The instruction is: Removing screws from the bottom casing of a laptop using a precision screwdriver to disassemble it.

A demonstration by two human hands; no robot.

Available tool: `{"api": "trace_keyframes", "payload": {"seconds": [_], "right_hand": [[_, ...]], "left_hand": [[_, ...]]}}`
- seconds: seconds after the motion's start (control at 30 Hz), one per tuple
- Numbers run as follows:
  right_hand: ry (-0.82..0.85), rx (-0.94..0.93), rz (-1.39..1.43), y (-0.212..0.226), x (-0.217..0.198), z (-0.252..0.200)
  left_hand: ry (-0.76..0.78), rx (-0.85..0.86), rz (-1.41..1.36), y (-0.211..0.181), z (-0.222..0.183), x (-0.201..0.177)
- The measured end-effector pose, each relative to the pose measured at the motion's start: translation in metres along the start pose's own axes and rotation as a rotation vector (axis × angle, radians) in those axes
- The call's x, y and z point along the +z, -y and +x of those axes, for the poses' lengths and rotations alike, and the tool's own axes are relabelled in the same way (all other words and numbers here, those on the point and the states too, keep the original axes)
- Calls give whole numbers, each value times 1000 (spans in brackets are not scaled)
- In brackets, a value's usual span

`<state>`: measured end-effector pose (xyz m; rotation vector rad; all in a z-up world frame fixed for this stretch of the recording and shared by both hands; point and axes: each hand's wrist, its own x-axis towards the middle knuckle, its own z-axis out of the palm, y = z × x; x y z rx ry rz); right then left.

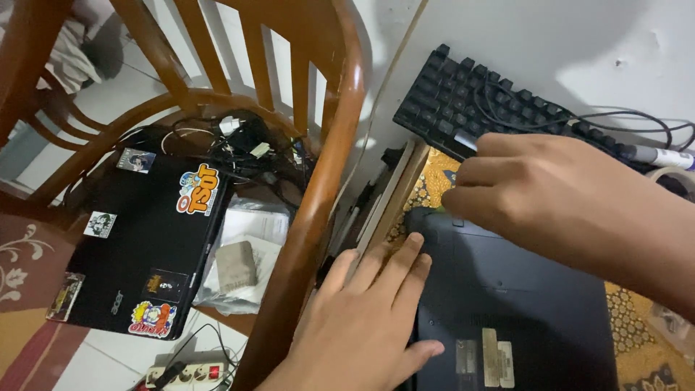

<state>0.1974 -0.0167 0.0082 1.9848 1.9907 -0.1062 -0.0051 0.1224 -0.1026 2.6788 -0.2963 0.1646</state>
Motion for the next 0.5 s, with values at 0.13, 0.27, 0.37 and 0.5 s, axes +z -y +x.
{"api": "trace_keyframes", "payload": {"seconds": [0.13,0.27,0.37,0.5], "right_hand": [[33,-29,-36,13,-10,10],[339,179,10,30,-20,26],[550,420,108,39,-41,39],[465,447,102,33,-45,33]], "left_hand": [[-47,-18,53,-2,-3,8],[-35,-29,37,-5,1,5],[-141,-5,59,-8,0,6],[-107,1,132,-8,-2,2]]}}
